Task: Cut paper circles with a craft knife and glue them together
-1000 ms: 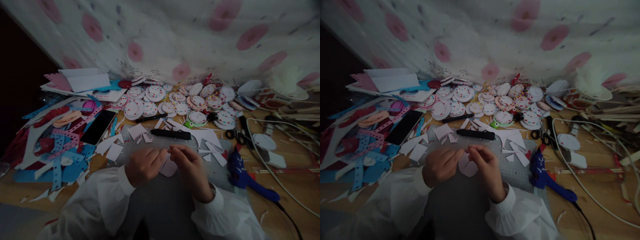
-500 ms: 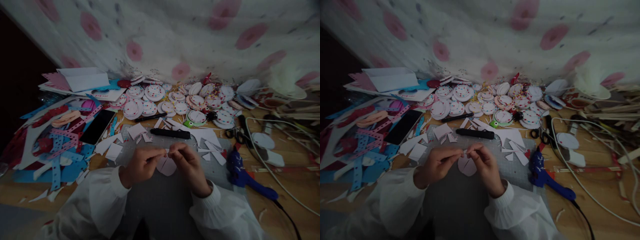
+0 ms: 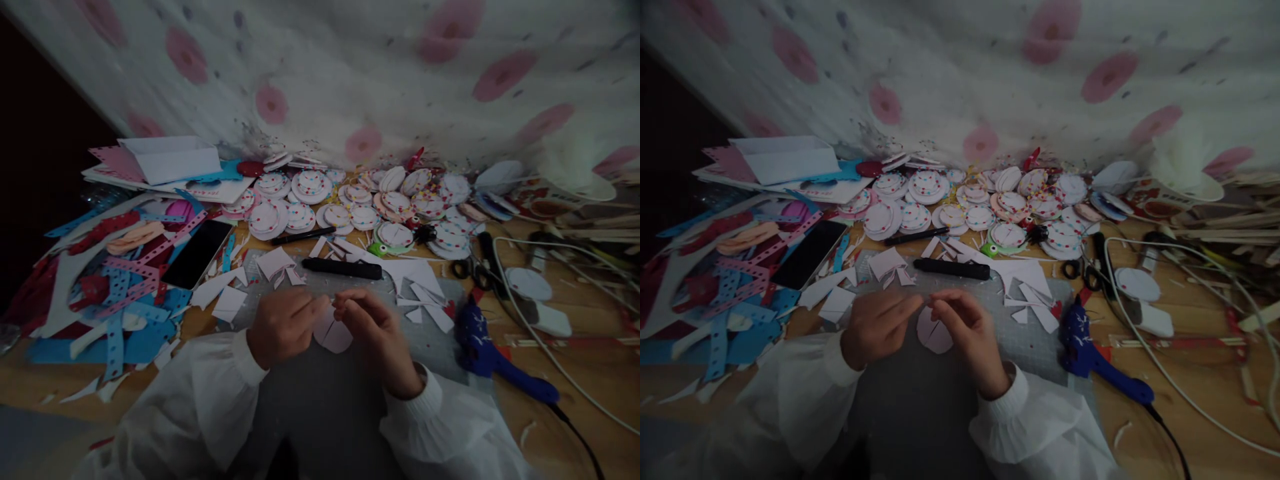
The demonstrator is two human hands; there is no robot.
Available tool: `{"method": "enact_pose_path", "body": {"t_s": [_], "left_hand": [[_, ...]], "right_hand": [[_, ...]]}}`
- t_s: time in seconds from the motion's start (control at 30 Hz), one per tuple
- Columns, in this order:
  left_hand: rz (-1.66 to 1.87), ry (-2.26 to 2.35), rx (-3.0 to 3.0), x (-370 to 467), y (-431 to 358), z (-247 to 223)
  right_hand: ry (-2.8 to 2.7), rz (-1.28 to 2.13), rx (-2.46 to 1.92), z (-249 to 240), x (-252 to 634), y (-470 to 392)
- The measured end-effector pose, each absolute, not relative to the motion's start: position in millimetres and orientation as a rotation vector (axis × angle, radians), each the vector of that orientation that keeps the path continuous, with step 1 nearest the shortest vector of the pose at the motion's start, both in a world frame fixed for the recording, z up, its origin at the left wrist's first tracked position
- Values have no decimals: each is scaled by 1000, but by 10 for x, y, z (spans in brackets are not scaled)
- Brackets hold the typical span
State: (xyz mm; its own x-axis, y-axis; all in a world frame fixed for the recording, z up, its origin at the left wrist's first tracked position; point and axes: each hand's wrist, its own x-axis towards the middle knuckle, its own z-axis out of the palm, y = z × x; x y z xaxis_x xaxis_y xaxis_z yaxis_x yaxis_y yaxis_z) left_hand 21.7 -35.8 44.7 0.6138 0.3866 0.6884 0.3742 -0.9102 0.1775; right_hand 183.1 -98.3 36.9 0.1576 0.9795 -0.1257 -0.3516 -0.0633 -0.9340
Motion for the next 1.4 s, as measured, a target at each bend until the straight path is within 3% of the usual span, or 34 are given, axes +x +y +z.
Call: {"method": "enact_pose_path", "body": {"t_s": [0.37, 1.4], "left_hand": [[1261, 674, 3139, 227, -380, 494], [1170, 617, 3005, 232, -400, 463]], "right_hand": [[-553, 1376, -1071, 387, 1799, -1005], [-640, 1292, -1078, 320, 1826, -1000]]}}
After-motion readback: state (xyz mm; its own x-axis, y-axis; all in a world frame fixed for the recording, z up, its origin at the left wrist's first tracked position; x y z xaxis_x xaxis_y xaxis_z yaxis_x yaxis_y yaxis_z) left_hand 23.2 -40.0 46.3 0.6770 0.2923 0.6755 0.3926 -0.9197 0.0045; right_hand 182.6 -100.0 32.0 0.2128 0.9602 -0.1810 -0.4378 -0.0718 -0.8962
